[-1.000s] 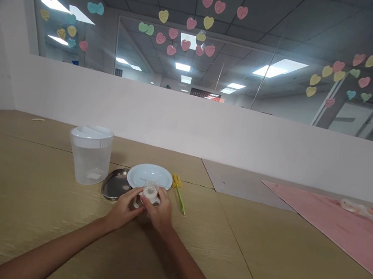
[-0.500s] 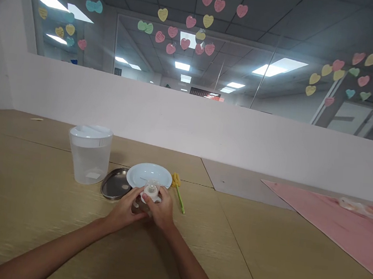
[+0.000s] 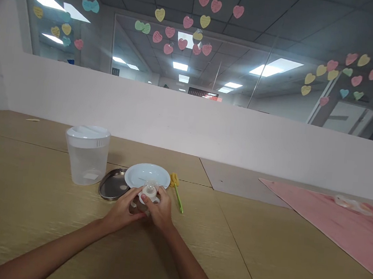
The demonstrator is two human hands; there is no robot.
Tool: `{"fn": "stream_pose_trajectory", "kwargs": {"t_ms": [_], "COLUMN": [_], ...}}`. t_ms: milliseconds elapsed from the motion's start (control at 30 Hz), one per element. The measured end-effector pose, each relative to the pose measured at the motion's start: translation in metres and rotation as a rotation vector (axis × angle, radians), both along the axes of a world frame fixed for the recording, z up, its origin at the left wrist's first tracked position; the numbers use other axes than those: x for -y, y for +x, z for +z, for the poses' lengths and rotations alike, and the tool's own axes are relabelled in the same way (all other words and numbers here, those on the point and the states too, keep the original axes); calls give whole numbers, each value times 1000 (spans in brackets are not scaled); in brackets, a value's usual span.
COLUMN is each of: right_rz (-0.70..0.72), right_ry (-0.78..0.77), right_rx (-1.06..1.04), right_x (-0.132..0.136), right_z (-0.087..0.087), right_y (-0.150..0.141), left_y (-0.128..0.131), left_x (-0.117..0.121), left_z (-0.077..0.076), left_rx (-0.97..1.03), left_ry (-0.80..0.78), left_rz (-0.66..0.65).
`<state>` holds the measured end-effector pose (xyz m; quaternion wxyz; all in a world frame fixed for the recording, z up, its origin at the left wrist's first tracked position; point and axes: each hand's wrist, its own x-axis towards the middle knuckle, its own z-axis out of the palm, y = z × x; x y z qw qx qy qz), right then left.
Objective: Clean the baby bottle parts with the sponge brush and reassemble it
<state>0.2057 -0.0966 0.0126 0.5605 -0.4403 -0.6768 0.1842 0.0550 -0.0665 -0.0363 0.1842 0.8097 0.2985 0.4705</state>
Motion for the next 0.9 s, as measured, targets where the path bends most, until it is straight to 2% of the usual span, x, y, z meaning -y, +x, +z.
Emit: {"fn": "stream_pose_trajectory", "kwargs": {"t_ms": [467,700,900], "right_rz": [27,-74,-170], "right_ry": [-50,-16,37], "right_rx": [-37,75,-62], "right_x": [-4,-2,-2], "right_z": [-5,-2,-1], "right_y": [2,-1,4], "left_y": [-2,-2,-1], "left_x": [-3,-4,-4], "left_z": [-3,-2,0], "left_rx": [-37,-11,-22], "left_ry": [31,-9,-36], "left_rz": [-6,-2,-27]}}
